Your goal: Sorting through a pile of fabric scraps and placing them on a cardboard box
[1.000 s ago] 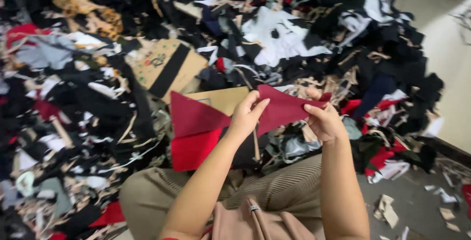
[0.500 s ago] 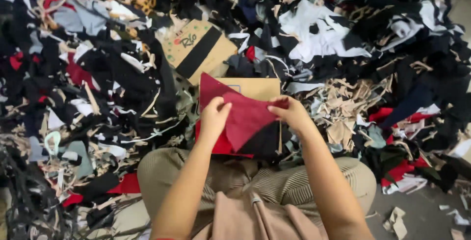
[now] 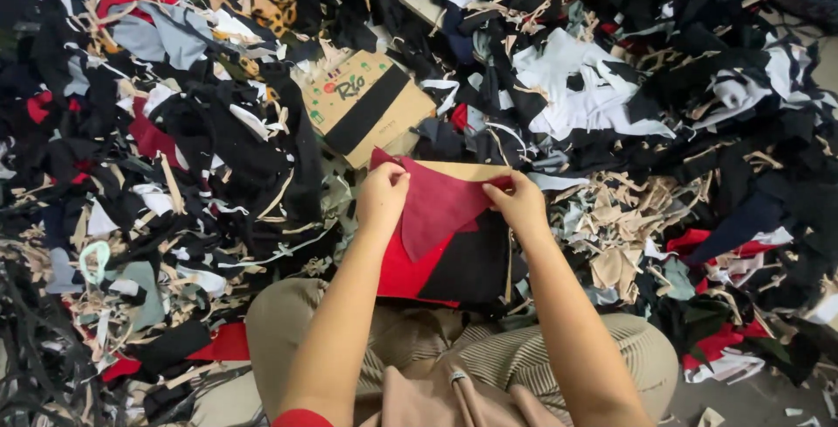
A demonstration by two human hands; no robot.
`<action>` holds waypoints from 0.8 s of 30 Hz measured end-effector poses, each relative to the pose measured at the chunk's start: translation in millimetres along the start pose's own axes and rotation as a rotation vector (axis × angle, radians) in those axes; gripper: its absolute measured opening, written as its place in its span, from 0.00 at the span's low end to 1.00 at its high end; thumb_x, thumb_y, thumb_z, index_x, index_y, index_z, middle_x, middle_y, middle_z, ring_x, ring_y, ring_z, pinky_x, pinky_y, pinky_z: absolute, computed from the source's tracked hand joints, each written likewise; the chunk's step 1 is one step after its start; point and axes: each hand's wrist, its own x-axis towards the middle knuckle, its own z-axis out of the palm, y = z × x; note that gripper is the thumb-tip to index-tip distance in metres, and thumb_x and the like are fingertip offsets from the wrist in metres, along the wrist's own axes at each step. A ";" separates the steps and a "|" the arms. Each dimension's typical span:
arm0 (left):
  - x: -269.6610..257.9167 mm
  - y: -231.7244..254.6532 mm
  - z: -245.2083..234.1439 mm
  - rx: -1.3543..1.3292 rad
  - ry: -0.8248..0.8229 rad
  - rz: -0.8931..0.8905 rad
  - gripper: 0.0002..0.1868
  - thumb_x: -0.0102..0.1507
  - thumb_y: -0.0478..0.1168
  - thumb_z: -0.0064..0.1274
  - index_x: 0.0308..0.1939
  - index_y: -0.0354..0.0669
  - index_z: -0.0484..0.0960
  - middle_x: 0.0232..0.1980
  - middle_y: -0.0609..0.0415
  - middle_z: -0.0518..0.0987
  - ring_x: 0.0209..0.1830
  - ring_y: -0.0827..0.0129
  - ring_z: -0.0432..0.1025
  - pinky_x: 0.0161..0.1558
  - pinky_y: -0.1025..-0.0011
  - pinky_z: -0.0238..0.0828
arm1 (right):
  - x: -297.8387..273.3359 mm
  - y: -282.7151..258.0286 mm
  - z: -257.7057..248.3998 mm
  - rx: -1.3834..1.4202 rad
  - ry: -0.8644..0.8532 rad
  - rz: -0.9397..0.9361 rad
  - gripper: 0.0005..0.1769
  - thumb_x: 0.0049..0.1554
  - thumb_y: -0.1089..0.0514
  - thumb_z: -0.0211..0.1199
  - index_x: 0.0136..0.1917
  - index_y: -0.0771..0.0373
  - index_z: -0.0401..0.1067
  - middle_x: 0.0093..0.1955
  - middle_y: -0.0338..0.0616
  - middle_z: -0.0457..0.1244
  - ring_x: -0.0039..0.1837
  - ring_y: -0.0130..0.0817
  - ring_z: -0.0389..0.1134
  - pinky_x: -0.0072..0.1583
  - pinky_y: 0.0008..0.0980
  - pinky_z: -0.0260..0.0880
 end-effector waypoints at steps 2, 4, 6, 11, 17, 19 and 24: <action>-6.9 13.8 -9.3 -0.031 0.025 0.013 0.14 0.63 0.54 0.57 0.49 0.57 0.82 0.46 0.61 0.83 0.52 0.64 0.78 0.53 0.63 0.76 | -5.6 -10.5 -2.3 -0.026 0.018 -0.005 0.17 0.50 0.50 0.77 0.51 0.55 0.79 0.46 0.45 0.72 0.44 0.38 0.76 0.45 0.35 0.77; -7.7 19.7 -11.8 -0.060 0.045 0.025 0.17 0.63 0.53 0.58 0.51 0.52 0.81 0.46 0.58 0.84 0.52 0.60 0.78 0.54 0.61 0.76 | -9.1 -15.9 -3.3 -0.051 0.035 -0.005 0.17 0.50 0.49 0.77 0.52 0.54 0.80 0.47 0.47 0.72 0.49 0.42 0.75 0.50 0.40 0.76; -1.4 18.8 -8.3 -0.054 0.081 0.048 0.17 0.62 0.49 0.60 0.52 0.54 0.75 0.47 0.61 0.85 0.53 0.60 0.78 0.56 0.59 0.75 | -8.5 -18.6 -3.6 -0.016 0.012 -0.032 0.18 0.50 0.53 0.76 0.54 0.54 0.79 0.48 0.48 0.72 0.50 0.41 0.75 0.52 0.40 0.75; 10.6 8.3 0.6 -0.122 0.113 0.039 0.12 0.62 0.43 0.57 0.48 0.54 0.74 0.46 0.61 0.85 0.51 0.61 0.78 0.54 0.61 0.76 | -2.9 -17.8 -9.7 0.092 0.012 -0.047 0.19 0.51 0.60 0.74 0.57 0.57 0.78 0.50 0.52 0.71 0.50 0.41 0.75 0.53 0.39 0.75; 5.7 4.0 1.4 -0.101 0.174 0.094 0.10 0.63 0.42 0.53 0.48 0.57 0.75 0.45 0.60 0.83 0.52 0.60 0.77 0.53 0.60 0.76 | -1.8 -29.3 -13.8 -0.039 0.070 -0.057 0.15 0.53 0.55 0.73 0.54 0.51 0.78 0.51 0.44 0.72 0.55 0.42 0.74 0.57 0.39 0.72; 6.7 10.7 -5.8 -0.070 0.186 0.135 0.10 0.64 0.41 0.51 0.49 0.58 0.76 0.45 0.60 0.83 0.51 0.60 0.77 0.53 0.60 0.77 | 2.6 -36.6 -14.1 -0.075 0.089 -0.071 0.13 0.53 0.54 0.73 0.53 0.51 0.78 0.51 0.43 0.72 0.54 0.41 0.74 0.57 0.39 0.72; 13.9 0.0 1.3 0.018 0.218 0.210 0.08 0.66 0.42 0.50 0.47 0.60 0.82 0.45 0.63 0.79 0.51 0.65 0.76 0.53 0.66 0.77 | -2.4 -42.8 -17.6 -0.214 0.088 -0.057 0.11 0.56 0.47 0.71 0.52 0.46 0.78 0.49 0.35 0.72 0.53 0.35 0.73 0.55 0.35 0.72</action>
